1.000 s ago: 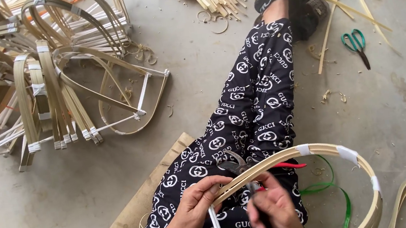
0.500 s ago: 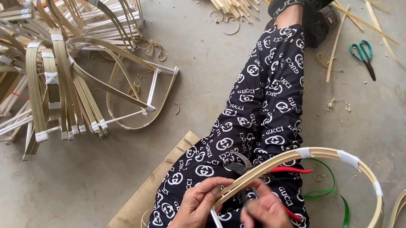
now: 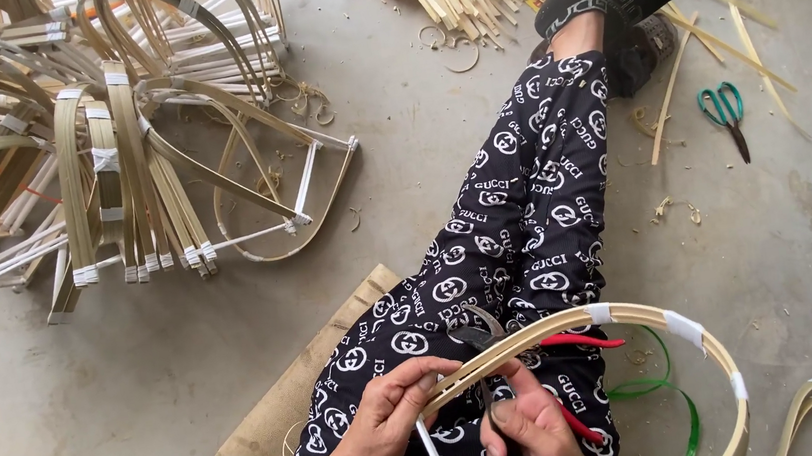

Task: Assembling and trimming bamboo frames for lanterns or decorative furniture components using a knife and clippers.

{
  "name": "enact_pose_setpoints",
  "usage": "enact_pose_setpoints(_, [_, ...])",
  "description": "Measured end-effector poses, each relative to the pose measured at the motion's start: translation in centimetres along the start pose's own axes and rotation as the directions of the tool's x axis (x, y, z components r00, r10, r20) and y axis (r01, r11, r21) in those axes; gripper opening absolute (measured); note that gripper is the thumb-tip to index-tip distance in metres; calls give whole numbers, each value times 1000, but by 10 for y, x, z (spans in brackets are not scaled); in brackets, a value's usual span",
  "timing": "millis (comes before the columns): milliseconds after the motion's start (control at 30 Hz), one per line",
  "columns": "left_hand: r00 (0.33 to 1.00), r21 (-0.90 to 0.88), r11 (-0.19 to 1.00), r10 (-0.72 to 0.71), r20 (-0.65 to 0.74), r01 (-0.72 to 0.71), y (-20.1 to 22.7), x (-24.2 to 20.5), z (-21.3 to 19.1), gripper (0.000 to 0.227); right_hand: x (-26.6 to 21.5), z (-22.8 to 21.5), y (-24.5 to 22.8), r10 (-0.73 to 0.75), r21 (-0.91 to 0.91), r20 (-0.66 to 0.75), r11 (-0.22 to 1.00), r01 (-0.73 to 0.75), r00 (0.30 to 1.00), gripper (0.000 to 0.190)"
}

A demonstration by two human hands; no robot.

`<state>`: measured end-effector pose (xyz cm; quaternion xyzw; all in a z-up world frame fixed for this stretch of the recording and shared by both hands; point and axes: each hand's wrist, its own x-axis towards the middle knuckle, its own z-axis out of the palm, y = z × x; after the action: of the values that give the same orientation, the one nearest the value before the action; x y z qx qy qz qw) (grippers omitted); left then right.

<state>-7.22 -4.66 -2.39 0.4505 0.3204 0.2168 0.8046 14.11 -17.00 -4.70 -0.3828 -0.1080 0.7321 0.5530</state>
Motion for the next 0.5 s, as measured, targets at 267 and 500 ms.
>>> enact_pose_setpoints(267, [998,33,997,64,10,-65,0,3,1,33,0,-3,7,-31,1,-2,1000,31,1000,53])
enact_pose_setpoints(500, [1000,-48,999,11,18,-10,-5,-3,-2,34,-6,-11,6,38,17,12,999,-38,999,53])
